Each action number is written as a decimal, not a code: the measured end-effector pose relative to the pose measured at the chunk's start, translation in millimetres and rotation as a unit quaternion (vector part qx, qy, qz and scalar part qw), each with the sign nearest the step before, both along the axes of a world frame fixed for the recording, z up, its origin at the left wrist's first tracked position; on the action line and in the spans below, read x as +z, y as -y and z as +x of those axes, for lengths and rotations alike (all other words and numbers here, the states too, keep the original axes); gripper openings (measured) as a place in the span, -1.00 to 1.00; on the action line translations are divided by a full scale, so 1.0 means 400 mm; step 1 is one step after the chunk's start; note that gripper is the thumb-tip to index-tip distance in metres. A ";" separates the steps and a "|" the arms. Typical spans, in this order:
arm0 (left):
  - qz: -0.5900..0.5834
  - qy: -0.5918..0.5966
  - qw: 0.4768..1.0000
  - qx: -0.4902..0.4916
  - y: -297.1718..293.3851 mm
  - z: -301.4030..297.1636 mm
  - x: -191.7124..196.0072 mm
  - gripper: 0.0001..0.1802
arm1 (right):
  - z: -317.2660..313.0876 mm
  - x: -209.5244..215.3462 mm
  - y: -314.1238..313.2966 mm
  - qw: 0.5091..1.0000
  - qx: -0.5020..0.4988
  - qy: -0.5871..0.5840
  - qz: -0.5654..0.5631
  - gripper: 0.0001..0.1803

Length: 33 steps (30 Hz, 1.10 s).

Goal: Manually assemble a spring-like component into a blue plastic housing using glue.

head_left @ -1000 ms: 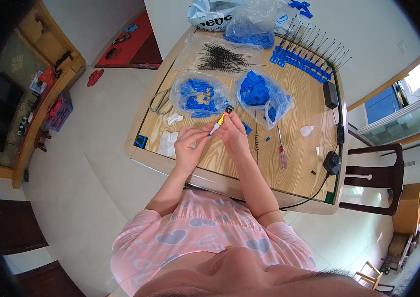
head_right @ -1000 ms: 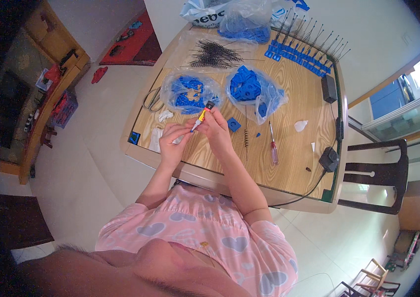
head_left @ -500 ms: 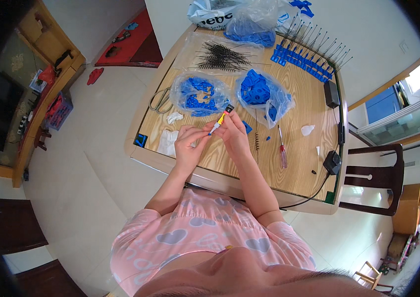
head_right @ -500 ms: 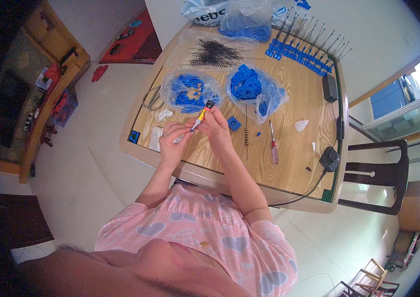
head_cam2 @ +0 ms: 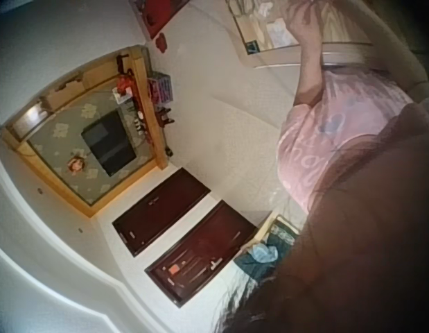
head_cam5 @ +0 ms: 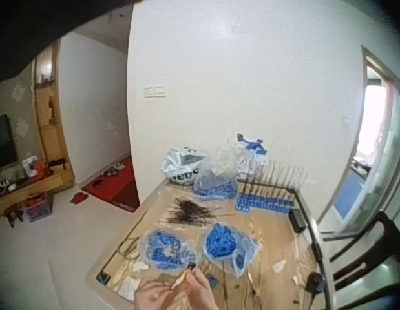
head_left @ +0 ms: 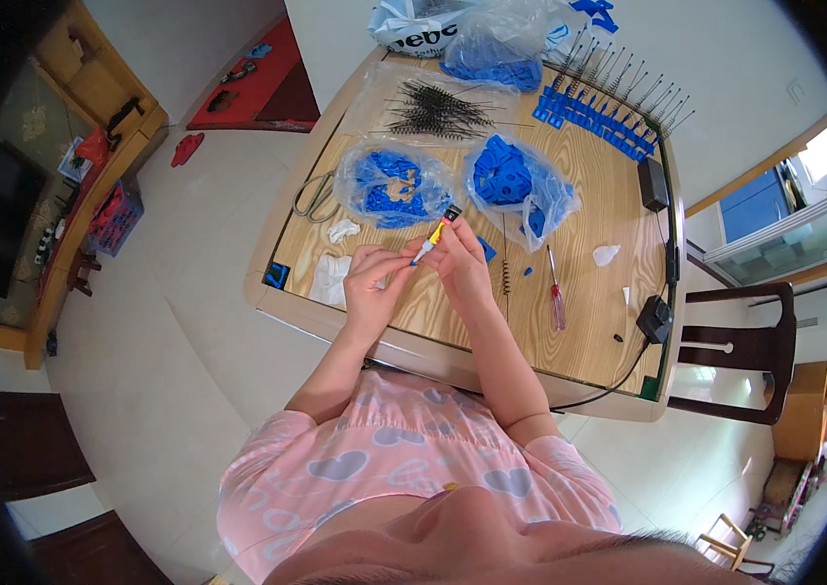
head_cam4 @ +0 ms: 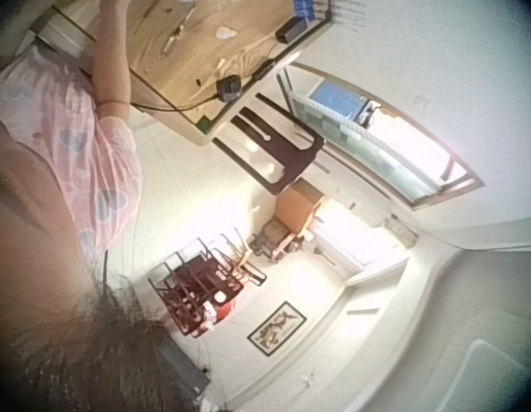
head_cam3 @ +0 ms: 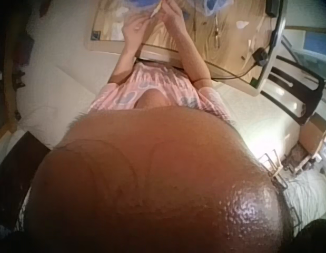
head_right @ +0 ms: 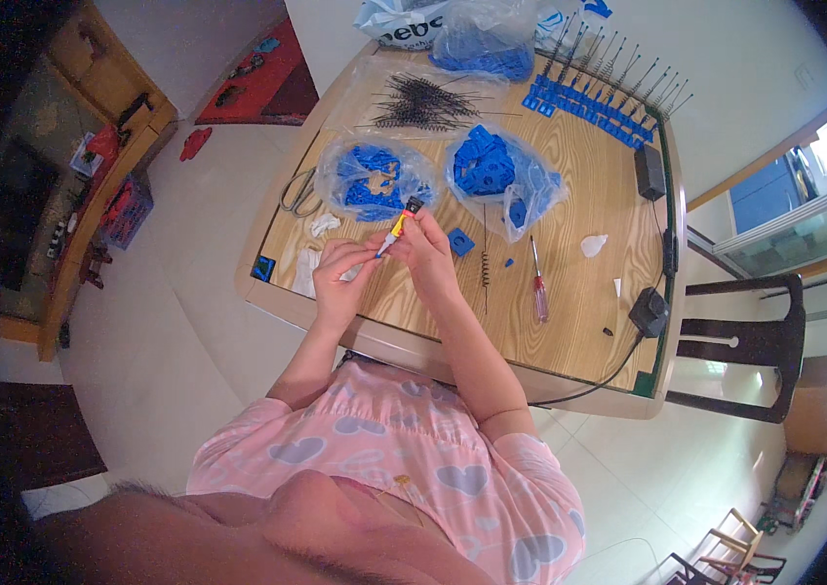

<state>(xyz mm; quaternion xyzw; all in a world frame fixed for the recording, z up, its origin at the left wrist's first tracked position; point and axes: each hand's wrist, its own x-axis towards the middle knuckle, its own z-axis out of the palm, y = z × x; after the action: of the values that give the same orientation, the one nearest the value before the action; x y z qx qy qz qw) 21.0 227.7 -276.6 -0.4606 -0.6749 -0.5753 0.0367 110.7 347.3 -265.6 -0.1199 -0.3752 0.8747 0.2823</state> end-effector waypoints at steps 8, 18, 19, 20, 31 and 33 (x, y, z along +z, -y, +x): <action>-0.006 -0.006 1.000 0.004 0.002 -0.001 -0.001 -0.81 | 0.000 0.001 0.000 1.000 0.003 -0.003 0.006 -0.81; -0.008 -0.013 1.000 0.006 0.002 0.000 0.005 -0.81 | 0.001 0.003 0.000 1.000 0.005 -0.005 0.008 -0.81; -0.008 -0.013 1.000 0.006 0.001 0.000 0.004 -0.81 | 0.001 0.004 0.000 1.000 0.004 -0.004 0.011 -0.81; -0.006 -0.010 1.000 0.005 0.000 0.001 0.004 -0.80 | 0.001 0.004 0.000 1.000 0.003 -0.003 0.014 -0.81; 0.005 -0.002 1.000 0.001 -0.001 -0.001 0.000 -0.80 | 0.000 0.013 0.003 1.000 -0.002 0.002 0.001 -0.81; 0.005 -0.007 1.000 0.003 -0.001 -0.002 0.000 -0.81 | 0.000 0.014 0.004 1.000 -0.002 0.005 -0.001 -0.80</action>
<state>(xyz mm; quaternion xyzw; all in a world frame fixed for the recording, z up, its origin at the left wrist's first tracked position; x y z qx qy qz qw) 20.2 227.9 -276.7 -0.4623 -0.6733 -0.5752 0.0453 110.7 345.8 -259.9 -0.1252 -0.3757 0.8738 0.2822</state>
